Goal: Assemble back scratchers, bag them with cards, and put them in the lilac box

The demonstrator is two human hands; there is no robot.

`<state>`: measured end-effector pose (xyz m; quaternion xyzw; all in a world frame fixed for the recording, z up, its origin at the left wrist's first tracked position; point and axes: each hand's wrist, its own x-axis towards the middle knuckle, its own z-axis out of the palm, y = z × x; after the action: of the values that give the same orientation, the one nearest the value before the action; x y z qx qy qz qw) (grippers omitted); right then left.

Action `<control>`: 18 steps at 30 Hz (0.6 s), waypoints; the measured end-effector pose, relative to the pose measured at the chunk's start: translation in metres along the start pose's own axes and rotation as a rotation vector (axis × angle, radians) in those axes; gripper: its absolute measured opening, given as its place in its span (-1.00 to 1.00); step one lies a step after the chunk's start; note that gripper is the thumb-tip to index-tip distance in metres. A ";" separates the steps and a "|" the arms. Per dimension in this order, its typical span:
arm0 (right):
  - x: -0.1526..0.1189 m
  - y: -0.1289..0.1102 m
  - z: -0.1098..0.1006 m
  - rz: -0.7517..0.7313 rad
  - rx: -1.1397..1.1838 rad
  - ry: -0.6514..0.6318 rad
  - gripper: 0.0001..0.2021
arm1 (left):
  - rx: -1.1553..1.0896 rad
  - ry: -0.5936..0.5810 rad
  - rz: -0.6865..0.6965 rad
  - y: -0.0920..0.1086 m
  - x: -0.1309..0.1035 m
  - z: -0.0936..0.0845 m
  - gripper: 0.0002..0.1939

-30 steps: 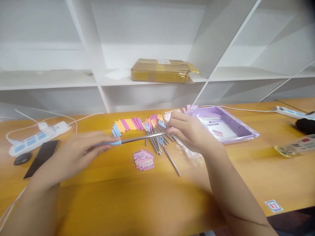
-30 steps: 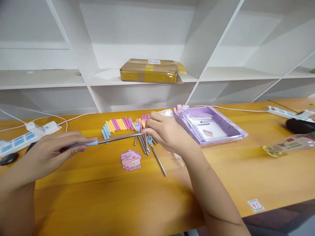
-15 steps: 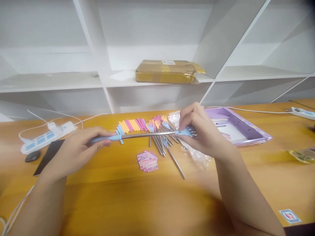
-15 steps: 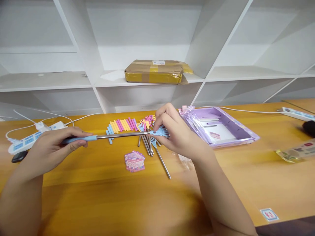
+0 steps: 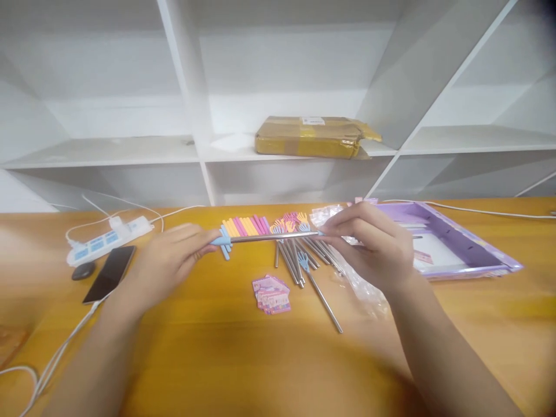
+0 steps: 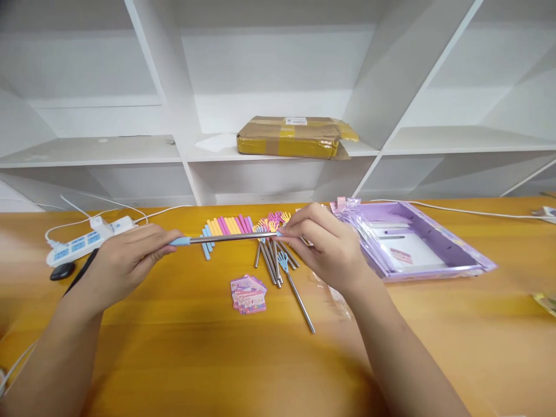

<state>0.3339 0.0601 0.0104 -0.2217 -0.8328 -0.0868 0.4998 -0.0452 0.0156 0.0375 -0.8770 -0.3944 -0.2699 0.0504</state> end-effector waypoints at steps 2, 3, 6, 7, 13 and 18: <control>-0.001 0.001 0.002 0.009 0.012 0.015 -0.80 | 0.033 0.024 0.000 0.002 0.001 0.002 -0.77; -0.002 0.002 0.003 0.012 0.023 0.021 -0.80 | 0.038 0.023 0.005 0.002 0.001 0.002 -0.77; -0.004 0.003 0.003 0.033 0.074 0.020 -0.79 | 0.039 0.006 0.023 0.004 0.000 0.002 -0.75; -0.004 0.004 0.002 0.042 0.090 0.018 -0.78 | 0.042 0.007 0.025 0.004 0.000 0.002 -0.75; -0.004 0.002 -0.003 0.051 0.109 0.015 -0.81 | 0.013 0.036 0.044 0.009 -0.001 0.000 -0.75; -0.002 -0.004 -0.003 0.212 0.280 0.026 -0.89 | 0.000 0.042 0.073 0.017 0.000 -0.001 -0.79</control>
<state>0.3351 0.0554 0.0102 -0.2355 -0.8022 0.0805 0.5427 -0.0333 0.0042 0.0403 -0.8850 -0.3609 -0.2860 0.0685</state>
